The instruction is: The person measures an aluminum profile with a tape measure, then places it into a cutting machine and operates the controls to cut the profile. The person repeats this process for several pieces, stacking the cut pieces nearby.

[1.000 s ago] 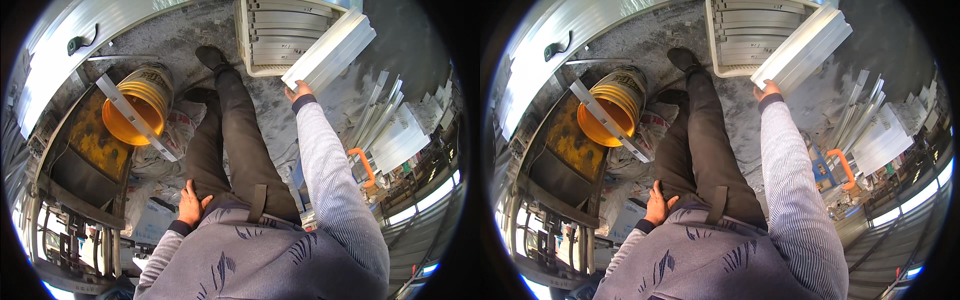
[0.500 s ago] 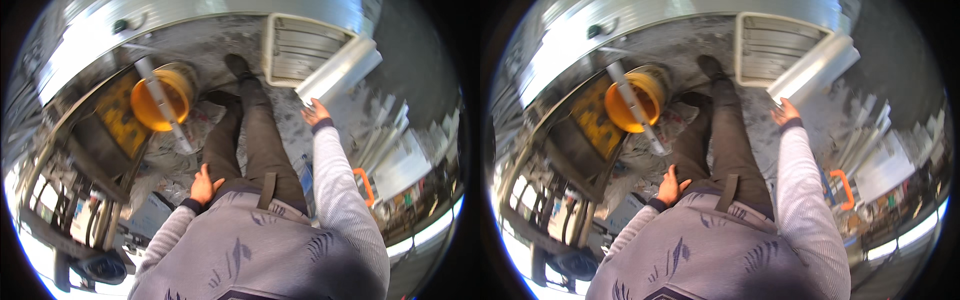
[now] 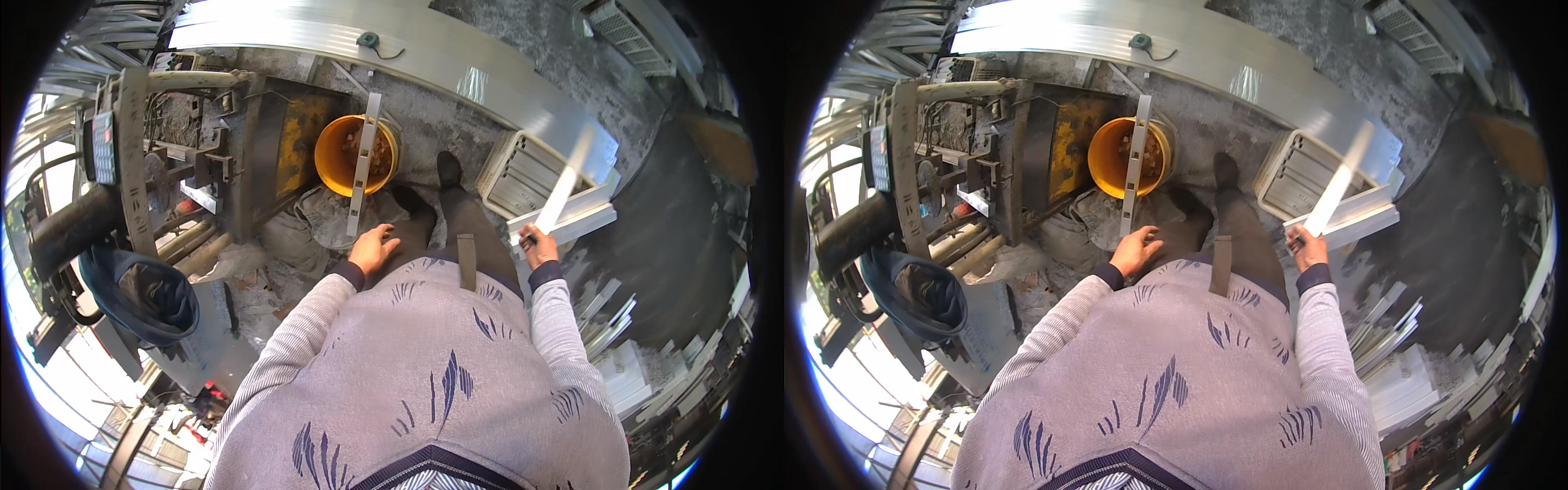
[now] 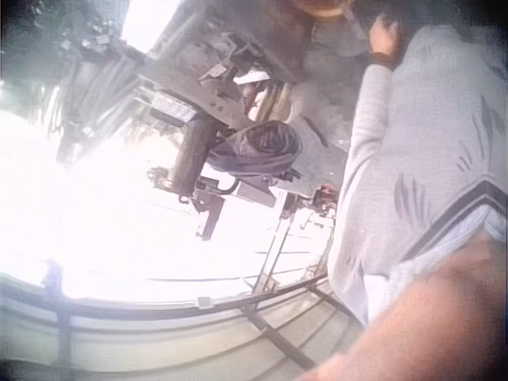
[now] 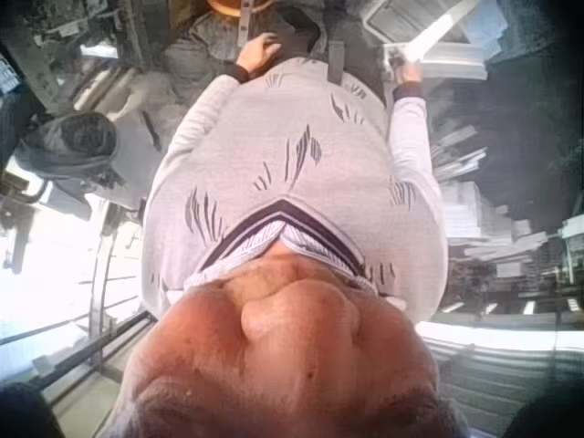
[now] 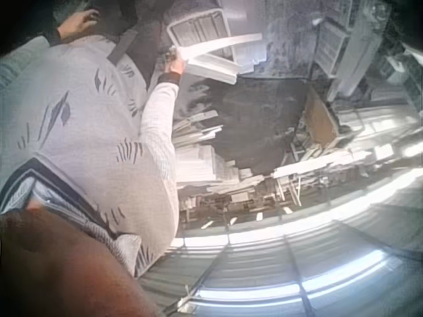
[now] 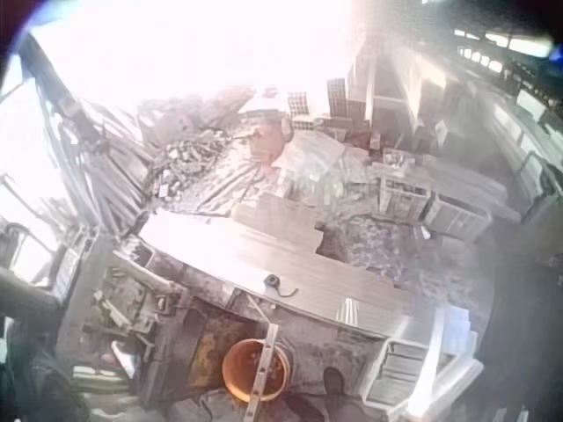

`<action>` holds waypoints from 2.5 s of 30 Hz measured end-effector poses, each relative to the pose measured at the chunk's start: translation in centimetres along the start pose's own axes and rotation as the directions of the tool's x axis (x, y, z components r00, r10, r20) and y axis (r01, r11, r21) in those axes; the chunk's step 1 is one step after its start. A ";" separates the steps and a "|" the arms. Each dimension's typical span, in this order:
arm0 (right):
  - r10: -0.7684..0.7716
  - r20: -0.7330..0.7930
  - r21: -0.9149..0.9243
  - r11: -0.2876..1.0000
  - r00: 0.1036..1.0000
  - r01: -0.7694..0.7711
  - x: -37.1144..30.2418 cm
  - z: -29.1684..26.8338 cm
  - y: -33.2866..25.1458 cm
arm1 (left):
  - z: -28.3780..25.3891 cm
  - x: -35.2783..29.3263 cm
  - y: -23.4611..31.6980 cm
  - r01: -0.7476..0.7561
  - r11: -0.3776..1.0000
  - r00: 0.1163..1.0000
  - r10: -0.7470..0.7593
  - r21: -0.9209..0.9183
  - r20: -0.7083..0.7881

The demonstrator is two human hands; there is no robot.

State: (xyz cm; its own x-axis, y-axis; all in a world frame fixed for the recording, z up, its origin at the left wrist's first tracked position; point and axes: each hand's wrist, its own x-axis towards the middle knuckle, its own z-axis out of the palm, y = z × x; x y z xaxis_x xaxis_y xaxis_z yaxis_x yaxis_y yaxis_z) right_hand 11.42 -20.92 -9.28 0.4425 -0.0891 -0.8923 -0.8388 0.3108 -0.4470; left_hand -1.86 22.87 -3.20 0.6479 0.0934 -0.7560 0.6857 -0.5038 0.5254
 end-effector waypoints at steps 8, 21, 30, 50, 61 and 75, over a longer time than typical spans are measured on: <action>-0.421 0.144 -0.858 0.397 0.896 0.325 -4.3 8.4 -5.2 | -3.7 -0.4 -6.4 0.093 0.993 0.974 -0.105 -0.069 -0.201; -0.694 0.473 -0.586 0.212 0.543 0.782 -8.9 18.6 -11.8 | -4.2 -1.1 -8.7 0.085 0.940 0.940 -0.186 -0.332 -0.287; -0.379 0.846 -0.137 0.527 0.376 0.839 -16.3 27.9 -14.3 | -12.6 -2.9 14.7 -0.539 0.616 0.841 0.355 -0.574 -0.409; 0.086 0.868 -0.430 -0.365 0.490 0.826 -12.7 22.4 -11.0 | -8.1 3.8 5.9 -0.232 0.214 0.947 -0.175 -0.949 -0.271; 0.101 0.820 -0.518 -0.290 0.563 0.805 -9.6 27.7 -7.9 | -8.9 6.5 4.0 -0.347 0.068 0.907 -0.230 -0.935 -0.353; 0.404 0.752 -0.496 -0.172 0.521 0.851 -0.8 34.8 -7.9 | -9.5 9.9 2.4 -0.478 0.187 0.693 -0.520 -0.858 -0.499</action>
State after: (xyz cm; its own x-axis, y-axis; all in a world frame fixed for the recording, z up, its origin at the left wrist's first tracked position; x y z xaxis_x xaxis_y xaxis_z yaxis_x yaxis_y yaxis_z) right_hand 28.76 9.57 -2.85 0.1297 0.7909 -0.5980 0.3635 -0.5990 -0.7135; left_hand 9.32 30.74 -5.71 0.2579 0.7553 -0.6025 0.1031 0.5985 0.7945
